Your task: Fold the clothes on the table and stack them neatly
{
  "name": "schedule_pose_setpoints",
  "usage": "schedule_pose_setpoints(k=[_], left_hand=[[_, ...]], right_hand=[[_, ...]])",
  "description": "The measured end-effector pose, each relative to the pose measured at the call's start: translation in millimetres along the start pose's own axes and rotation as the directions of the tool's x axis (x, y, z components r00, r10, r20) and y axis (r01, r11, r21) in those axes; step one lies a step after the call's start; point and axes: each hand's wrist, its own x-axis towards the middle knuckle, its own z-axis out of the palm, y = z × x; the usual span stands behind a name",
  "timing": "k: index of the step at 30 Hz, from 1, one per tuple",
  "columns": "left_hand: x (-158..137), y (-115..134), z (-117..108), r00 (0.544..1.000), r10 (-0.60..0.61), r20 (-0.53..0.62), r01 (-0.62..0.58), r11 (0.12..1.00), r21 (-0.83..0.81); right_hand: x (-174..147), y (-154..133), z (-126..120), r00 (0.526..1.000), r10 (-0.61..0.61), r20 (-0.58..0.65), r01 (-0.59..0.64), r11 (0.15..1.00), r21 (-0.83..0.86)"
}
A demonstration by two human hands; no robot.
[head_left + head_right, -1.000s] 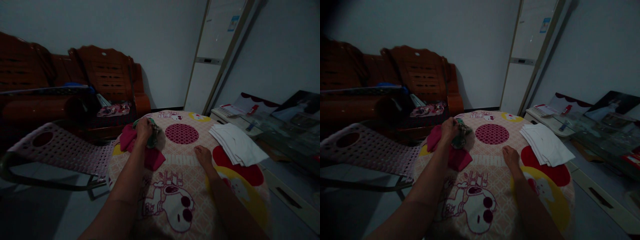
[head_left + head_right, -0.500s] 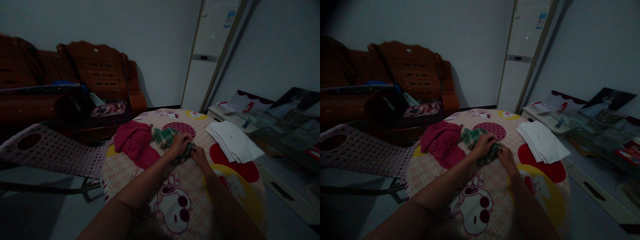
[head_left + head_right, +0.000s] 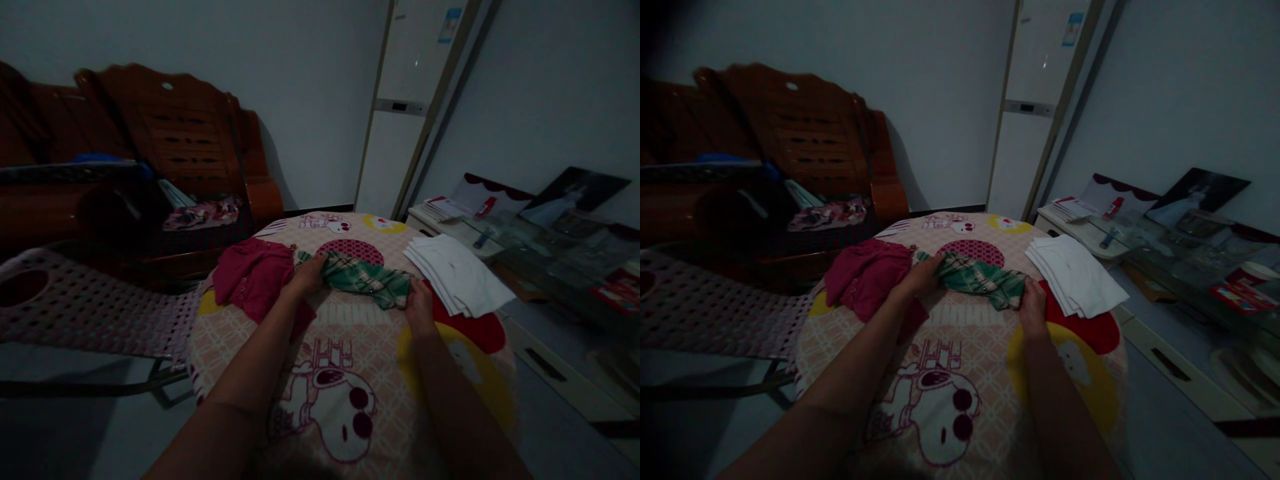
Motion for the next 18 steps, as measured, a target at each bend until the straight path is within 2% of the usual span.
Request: schedule_pose_setpoints(k=[4,7,9,11,12,13,14,15,17,18], left_hand=[[1,-5,-7,0.991,-0.074,-0.115,0.068,0.996,-0.055],[0,-4,-18,0.967,-0.125,-0.221,0.092,0.984,-0.154],[-2,-1,-24,0.915,-0.189,-0.356,0.129,0.974,-0.187],[-4,6,-28,0.834,-0.228,-0.503,0.154,0.971,-0.185],[-5,11,-29,0.804,-0.230,-0.548,0.149,0.971,-0.189],[-5,16,-29,0.794,-0.225,-0.564,0.130,0.970,-0.205],[-5,21,-29,0.810,-0.211,-0.546,0.092,0.967,-0.238],[-5,26,-28,0.851,-0.183,-0.492,0.040,0.957,-0.288],[-5,36,-23,0.961,-0.058,-0.271,-0.063,0.907,-0.417],[-5,41,-19,0.991,0.042,-0.124,-0.097,0.872,-0.480]], right_hand=[[6,-2,-9,0.998,0.058,-0.015,-0.057,0.997,0.042],[10,-4,-12,0.999,0.042,-0.034,-0.040,0.998,0.050],[11,-6,-12,0.999,0.006,-0.051,-0.003,0.999,0.046],[11,-7,-10,0.997,-0.020,-0.071,0.024,0.998,0.053],[11,-8,-9,0.997,-0.023,-0.078,0.027,0.998,0.059],[10,-9,-8,0.997,-0.019,-0.080,0.024,0.998,0.064],[9,-9,-8,0.997,-0.012,-0.074,0.017,0.998,0.067],[8,-9,-7,0.998,-0.003,-0.064,0.007,0.998,0.068],[8,-9,-8,0.999,0.026,-0.040,-0.024,0.998,0.066],[8,-8,-9,0.999,0.045,-0.028,-0.043,0.997,0.065]])
